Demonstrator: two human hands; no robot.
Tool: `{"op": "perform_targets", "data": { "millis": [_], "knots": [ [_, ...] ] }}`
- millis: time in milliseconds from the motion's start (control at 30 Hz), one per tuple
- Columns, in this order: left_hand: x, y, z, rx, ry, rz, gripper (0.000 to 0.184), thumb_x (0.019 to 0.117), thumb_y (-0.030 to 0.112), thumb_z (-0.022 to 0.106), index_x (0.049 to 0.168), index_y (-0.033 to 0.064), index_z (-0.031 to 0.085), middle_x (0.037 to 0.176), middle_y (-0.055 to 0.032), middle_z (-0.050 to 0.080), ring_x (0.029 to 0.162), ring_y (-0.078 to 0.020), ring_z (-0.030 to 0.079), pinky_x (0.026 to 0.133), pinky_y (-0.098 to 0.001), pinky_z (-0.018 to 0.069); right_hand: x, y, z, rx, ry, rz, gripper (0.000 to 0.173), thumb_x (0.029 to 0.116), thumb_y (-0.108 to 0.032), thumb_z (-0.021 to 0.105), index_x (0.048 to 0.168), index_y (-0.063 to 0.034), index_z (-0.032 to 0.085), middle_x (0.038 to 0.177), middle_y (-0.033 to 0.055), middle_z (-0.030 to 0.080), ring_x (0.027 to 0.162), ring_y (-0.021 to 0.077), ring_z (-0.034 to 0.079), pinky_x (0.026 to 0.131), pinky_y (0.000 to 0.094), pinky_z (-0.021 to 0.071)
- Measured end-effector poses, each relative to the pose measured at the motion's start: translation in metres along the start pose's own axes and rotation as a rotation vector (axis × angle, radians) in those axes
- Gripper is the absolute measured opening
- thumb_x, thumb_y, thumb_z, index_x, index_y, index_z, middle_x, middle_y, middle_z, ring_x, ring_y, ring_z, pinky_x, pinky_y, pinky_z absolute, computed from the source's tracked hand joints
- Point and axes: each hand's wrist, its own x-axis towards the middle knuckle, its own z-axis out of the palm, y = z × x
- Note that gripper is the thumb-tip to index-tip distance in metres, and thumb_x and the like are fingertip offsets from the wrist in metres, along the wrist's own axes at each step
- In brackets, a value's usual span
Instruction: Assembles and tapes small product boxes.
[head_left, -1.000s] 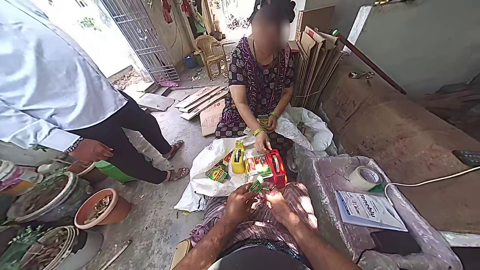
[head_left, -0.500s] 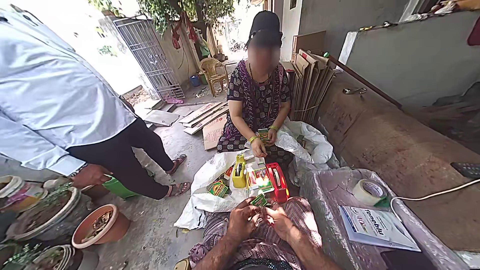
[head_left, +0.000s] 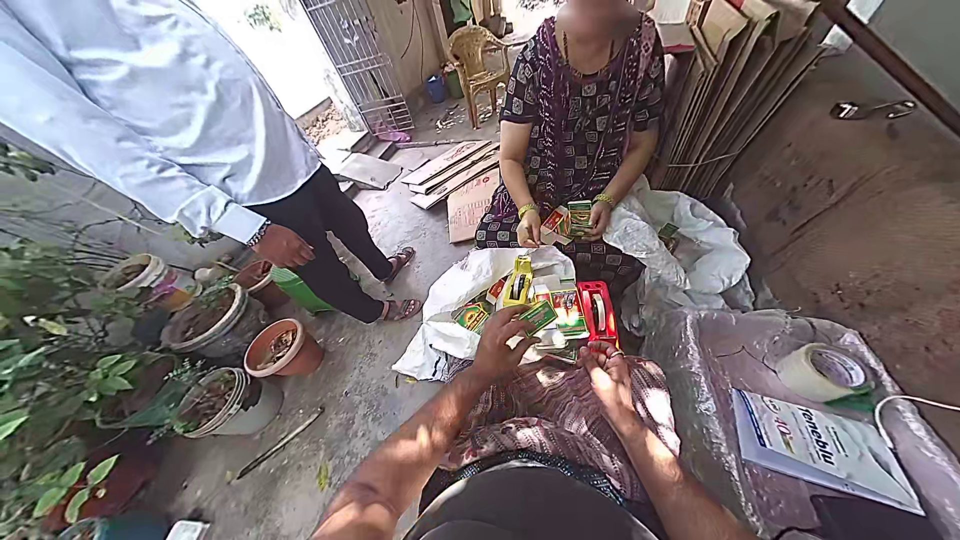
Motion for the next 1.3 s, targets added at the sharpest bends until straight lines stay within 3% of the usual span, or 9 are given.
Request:
{"op": "perform_targets", "data": {
  "millis": [300,433,600,767,833,933,1133,1233,1300],
  "knots": [
    [0.007,-0.118,-0.032,0.803,-0.792,-0.709,0.033,0.0979,0.024,0.062,0.121,0.0017,0.07,0.151,-0.015,0.053,0.147,-0.037,0.039,0.116,-0.0674,0.0306,0.006,0.008,-0.002,0.012,-0.024,0.069,0.029,0.0949,-0.004,0.068,0.121,0.003,0.059,0.082,0.0085,0.071,0.068,0.0156,0.069,0.063,0.0312,0.0602],
    [0.005,-0.127,-0.024,0.785,-0.904,-0.736,0.047,0.101,0.044,0.056,0.14,0.0192,0.063,0.169,-0.0175,0.022,0.157,-0.0417,0.009,0.116,-0.0789,0.006,0.009,0.004,-0.003,-0.015,-0.027,0.081,0.025,0.0964,-0.006,0.067,0.119,0.0026,0.061,0.084,0.0082,0.072,0.067,0.0143,0.069,0.061,0.0293,0.0596],
    [-0.009,-0.119,-0.012,0.697,-0.874,-0.52,0.056,0.0782,0.053,0.078,0.116,0.0124,0.074,0.162,-0.0073,0.04,0.158,-0.0328,0.011,0.119,-0.0738,-0.0041,0.013,0.011,-0.011,0.045,0.016,0.068,0.024,0.0958,-0.006,0.066,0.117,0.004,0.061,0.085,0.0098,0.072,0.067,0.0168,0.07,0.06,0.0312,0.0598],
    [-0.009,-0.115,-0.037,0.438,-0.658,-0.264,0.031,0.0997,0.038,0.062,0.107,0.0113,0.077,0.139,-0.013,0.062,0.143,-0.0326,0.044,0.124,-0.0588,0.0225,0.016,0.011,-0.013,0.073,0.026,0.062,0.022,0.0958,-0.006,0.067,0.115,0.0037,0.062,0.082,0.0092,0.072,0.063,0.0157,0.068,0.056,0.0295,0.0577],
    [-0.005,-0.094,-0.046,0.434,-0.512,-0.133,0.04,0.1059,0.039,0.051,0.105,0.0069,0.074,0.111,-0.0123,0.073,0.115,-0.0288,0.066,0.108,-0.0504,0.0479,0.017,0.009,-0.015,0.067,0.018,0.074,0.022,0.0962,-0.007,0.066,0.115,0.0033,0.062,0.082,0.0091,0.071,0.064,0.0155,0.067,0.057,0.0293,0.057],
    [-0.008,-0.071,-0.053,0.376,-0.759,-0.343,0.055,0.1088,0.047,0.035,0.108,0.0061,0.072,0.099,-0.0143,0.074,0.098,-0.0307,0.072,0.09,-0.0573,0.0549,0.017,0.01,-0.014,0.083,0.02,0.084,0.021,0.0965,-0.007,0.067,0.115,0.0028,0.062,0.083,0.0094,0.072,0.065,0.0157,0.067,0.057,0.0294,0.0568],
    [0.004,-0.1,-0.066,0.636,-0.793,-0.844,0.06,0.0896,0.039,0.072,0.14,0.0079,0.06,0.133,-0.0236,0.063,0.123,-0.0411,0.062,0.101,-0.0641,0.0494,0.013,0.01,-0.008,0.063,-0.016,0.088,0.021,0.0969,-0.007,0.066,0.114,0.0033,0.063,0.086,0.0099,0.073,0.069,0.0172,0.07,0.064,0.032,0.0603],
    [0.035,-0.082,-0.065,0.87,-0.634,-1.001,0.115,0.0776,0.033,0.085,0.165,0.0093,0.013,0.16,-0.0354,0.023,0.123,-0.0519,0.057,0.092,-0.0627,0.054,0.014,0.014,-0.01,0.055,-0.006,0.091,0.019,0.0957,-0.007,0.068,0.112,0.003,0.064,0.083,0.009,0.072,0.068,0.0161,0.069,0.062,0.0306,0.0598],
    [0.05,-0.068,-0.057,0.861,-0.509,-0.919,0.095,0.0825,0.024,0.079,0.161,0.0077,0.028,0.156,-0.0318,0.036,0.118,-0.0497,0.061,0.09,-0.0626,0.0546,0.017,0.015,-0.011,0.055,0.004,0.099,0.019,0.0958,-0.007,0.068,0.112,0.0019,0.064,0.083,0.0083,0.072,0.067,0.0157,0.069,0.061,0.0296,0.0594]
  ]
}}
